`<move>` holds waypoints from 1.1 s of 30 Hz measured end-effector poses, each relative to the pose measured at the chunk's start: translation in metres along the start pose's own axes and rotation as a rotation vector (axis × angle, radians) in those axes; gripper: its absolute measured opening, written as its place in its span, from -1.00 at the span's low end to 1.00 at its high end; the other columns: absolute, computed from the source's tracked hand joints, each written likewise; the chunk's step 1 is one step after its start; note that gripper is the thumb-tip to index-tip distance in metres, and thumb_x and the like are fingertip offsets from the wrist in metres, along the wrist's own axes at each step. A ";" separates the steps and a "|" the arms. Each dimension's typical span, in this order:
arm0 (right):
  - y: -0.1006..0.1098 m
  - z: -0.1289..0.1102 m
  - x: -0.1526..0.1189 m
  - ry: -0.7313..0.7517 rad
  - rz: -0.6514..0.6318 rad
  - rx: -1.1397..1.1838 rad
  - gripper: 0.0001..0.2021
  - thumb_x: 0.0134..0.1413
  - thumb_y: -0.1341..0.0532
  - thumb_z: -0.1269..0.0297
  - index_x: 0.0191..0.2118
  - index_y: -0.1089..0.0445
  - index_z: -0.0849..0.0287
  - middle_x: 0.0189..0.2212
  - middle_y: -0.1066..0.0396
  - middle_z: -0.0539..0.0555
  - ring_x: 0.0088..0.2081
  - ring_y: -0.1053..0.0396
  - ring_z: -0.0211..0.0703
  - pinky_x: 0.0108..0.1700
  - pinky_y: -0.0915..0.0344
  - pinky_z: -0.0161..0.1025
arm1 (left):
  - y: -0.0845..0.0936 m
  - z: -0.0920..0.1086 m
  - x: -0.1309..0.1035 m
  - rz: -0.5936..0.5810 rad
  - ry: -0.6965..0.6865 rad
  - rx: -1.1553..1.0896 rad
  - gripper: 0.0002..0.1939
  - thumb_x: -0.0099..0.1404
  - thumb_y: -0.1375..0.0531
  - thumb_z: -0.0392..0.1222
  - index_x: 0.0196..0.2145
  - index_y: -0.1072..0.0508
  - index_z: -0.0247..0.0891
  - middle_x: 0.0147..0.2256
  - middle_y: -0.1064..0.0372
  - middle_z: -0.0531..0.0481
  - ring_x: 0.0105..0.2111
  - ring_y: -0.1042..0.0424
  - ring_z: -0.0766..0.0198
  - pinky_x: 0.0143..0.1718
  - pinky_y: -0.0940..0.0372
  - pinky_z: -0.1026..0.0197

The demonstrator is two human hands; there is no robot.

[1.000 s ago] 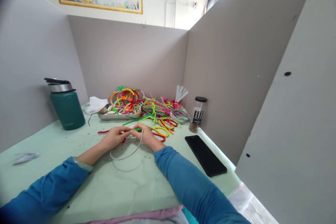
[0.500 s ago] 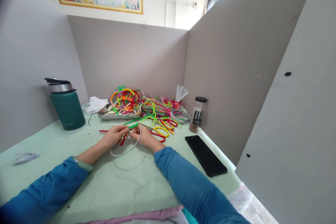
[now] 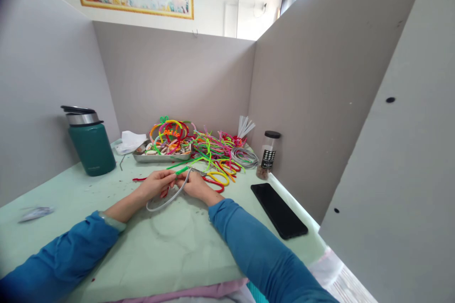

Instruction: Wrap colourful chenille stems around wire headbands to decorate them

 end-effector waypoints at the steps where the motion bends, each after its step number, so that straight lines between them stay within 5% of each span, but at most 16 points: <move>1: 0.000 -0.001 0.000 0.008 0.007 0.000 -0.79 0.00 -0.10 0.37 -0.30 -0.48 0.22 -0.56 -0.29 -0.05 -0.52 -0.14 -0.34 -0.44 -0.09 -0.39 | 0.000 0.000 0.000 0.001 -0.006 -0.007 -0.66 0.19 -0.11 0.05 -0.55 -0.24 -0.27 -0.74 -0.07 0.20 -0.81 -0.09 0.48 -0.74 0.07 0.37; 9: 0.000 -0.002 0.001 -0.049 0.093 -0.038 -0.83 0.00 -0.13 0.32 -0.38 -0.44 0.27 -0.56 -0.27 -0.03 -0.51 -0.14 -0.34 -0.45 -0.08 -0.39 | -0.002 0.000 0.003 0.081 -0.018 -0.073 -0.67 0.13 -0.15 0.08 -0.35 -0.22 -0.24 -0.64 -0.23 0.20 -0.83 -0.08 0.48 -0.81 0.05 0.38; 20: -0.003 0.008 0.005 -0.026 0.110 0.093 -0.72 0.04 -0.17 0.10 -0.36 -0.44 0.24 -0.60 -0.21 -0.04 -0.54 -0.11 -0.33 -0.48 -0.08 -0.37 | -0.001 0.011 -0.003 0.109 -0.110 -0.017 -0.68 0.11 -0.19 0.06 -0.38 -0.33 -0.29 -0.59 -0.29 0.16 -0.79 -0.10 0.53 -0.76 -0.02 0.39; 33: -0.002 0.002 0.000 0.043 0.159 -0.015 -0.77 0.08 -0.15 0.16 -0.38 -0.39 0.25 -0.55 -0.26 -0.04 -0.51 -0.13 -0.33 -0.46 -0.06 -0.38 | 0.000 0.008 -0.002 0.157 -0.118 -0.041 -0.66 0.10 -0.20 0.07 -0.36 -0.33 -0.29 -0.59 -0.29 0.16 -0.78 -0.10 0.51 -0.77 -0.01 0.38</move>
Point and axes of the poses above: each hand's wrist, its own x-axis towards the middle knuckle, its own y-axis out of the back of the hand, z = x × y, the point moved 1 cm from there along x, towards the middle knuckle
